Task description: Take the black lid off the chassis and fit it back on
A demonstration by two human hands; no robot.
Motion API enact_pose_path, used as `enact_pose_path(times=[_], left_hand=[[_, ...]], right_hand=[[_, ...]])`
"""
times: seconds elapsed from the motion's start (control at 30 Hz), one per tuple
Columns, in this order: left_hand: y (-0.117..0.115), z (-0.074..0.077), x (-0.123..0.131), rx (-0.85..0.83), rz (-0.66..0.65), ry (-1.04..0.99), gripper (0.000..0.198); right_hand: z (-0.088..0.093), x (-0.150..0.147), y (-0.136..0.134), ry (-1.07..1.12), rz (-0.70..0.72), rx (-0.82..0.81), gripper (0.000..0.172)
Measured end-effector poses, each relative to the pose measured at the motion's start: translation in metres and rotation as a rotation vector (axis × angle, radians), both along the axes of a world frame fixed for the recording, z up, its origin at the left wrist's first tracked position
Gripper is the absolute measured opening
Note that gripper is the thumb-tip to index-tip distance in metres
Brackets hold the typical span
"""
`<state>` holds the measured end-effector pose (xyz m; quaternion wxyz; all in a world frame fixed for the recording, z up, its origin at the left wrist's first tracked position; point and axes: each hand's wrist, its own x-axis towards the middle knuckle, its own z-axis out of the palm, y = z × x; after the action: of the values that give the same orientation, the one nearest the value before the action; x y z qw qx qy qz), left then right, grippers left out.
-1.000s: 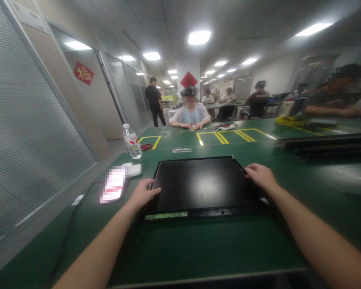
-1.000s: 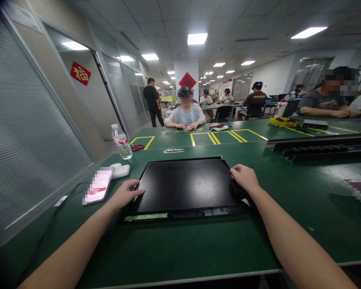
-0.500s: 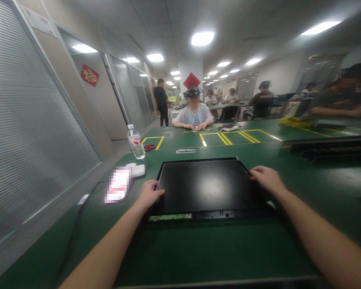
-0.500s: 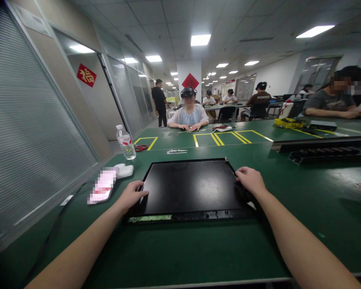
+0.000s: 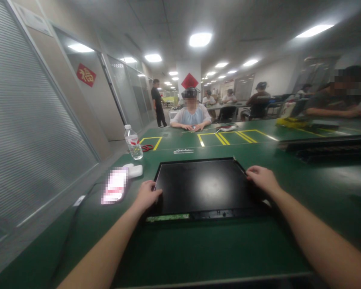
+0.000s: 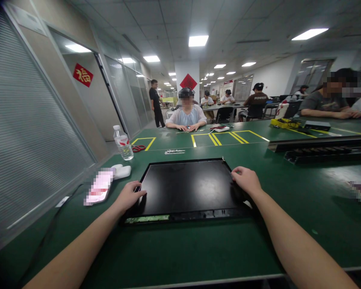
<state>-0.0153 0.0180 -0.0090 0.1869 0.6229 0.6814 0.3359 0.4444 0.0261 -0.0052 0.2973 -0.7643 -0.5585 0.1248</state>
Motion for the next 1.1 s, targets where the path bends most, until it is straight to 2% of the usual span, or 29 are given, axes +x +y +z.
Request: enact_pose_path(times=[0.13,0.3,0.5,0.6,0.7,0.87,1.0,1.1], left_hand=[[-0.001,0.002,-0.003,-0.020,-0.026,0.063,0.030],[-0.002,0.006,-0.010,-0.090,-0.051,0.233,0.053],[0.004,0.002,-0.020,-0.056,-0.088,0.502,0.044],[0.007,0.000,-0.024,-0.064,-0.088,0.501,0.042],[0.008,0.001,-0.023,-0.046,-0.111,0.409,0.035],[0.005,0.007,-0.017,-0.015,-0.089,0.186,0.019],[0.002,0.009,-0.017,-0.022,0.040,-0.242,0.018],[-0.001,0.011,-0.017,-0.097,0.144,-0.577,0.036]], right_hand=[[-0.001,0.001,0.000,0.016,-0.002,0.023,0.021],[-0.004,0.006,-0.001,0.070,0.034,0.034,0.021],[-0.003,0.018,-0.003,-0.027,-0.031,0.041,0.021],[-0.004,0.022,-0.001,-0.072,-0.032,-0.071,0.024],[-0.007,0.021,0.001,-0.083,0.024,-0.162,0.023],[-0.012,0.015,0.001,-0.167,0.053,-0.125,0.018],[-0.013,0.013,0.001,-0.206,0.046,-0.131,0.018],[-0.013,0.014,0.002,-0.170,0.050,-0.146,0.021]])
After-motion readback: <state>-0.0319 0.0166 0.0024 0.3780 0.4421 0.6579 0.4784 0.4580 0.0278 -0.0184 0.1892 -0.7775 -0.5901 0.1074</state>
